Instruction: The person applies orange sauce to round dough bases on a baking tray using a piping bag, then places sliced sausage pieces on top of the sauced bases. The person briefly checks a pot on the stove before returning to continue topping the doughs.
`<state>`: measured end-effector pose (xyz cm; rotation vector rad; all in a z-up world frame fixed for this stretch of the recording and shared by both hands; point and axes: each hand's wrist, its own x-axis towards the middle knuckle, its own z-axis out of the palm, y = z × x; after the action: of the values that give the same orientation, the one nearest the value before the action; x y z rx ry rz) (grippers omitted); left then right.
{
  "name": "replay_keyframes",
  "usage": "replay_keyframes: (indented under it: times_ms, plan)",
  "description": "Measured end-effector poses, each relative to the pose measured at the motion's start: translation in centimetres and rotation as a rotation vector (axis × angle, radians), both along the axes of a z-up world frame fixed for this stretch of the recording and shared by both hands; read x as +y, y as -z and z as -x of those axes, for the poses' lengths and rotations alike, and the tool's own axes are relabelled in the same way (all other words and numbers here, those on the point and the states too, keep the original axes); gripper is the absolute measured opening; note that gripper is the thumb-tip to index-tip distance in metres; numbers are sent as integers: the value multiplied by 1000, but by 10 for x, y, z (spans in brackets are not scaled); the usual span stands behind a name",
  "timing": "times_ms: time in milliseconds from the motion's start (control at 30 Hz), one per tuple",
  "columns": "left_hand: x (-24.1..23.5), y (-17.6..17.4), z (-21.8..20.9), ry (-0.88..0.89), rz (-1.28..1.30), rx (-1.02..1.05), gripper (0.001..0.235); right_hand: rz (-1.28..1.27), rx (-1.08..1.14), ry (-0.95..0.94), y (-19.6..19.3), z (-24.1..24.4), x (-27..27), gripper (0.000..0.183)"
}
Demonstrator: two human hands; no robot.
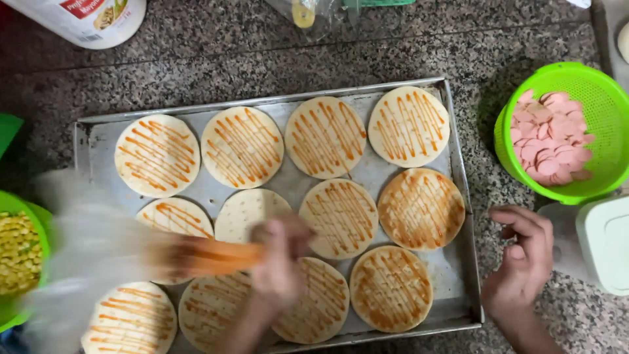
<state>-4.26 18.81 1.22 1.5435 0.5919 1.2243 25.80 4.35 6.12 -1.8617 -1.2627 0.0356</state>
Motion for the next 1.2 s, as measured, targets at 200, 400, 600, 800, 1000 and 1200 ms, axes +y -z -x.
replay_keyframes:
  times_ms: [200, 400, 600, 800, 1000, 1200]
  plan:
    - [-3, -44, 7, 149, 271, 74, 58, -55, 119, 28, -1, 25, 10, 71]
    - [-40, 74, 32, -264, -476, 312, 41, -60, 87, -24, 7, 39, 10, 67]
    - [55, -74, 22, -204, 395, -326, 64, -20, 180, -42, -9, 67, 21, 62]
    - [64, -58, 40, -282, 496, -332, 65, 96, 170, -89, -18, 89, 33, 36]
    - [47, -2, 23, -460, 512, 156, 66, 93, 158, -115, -19, 106, 46, 33]
    - [69, 67, 35, -478, 640, 297, 53, 139, 165, -118, -21, 115, 48, 25]
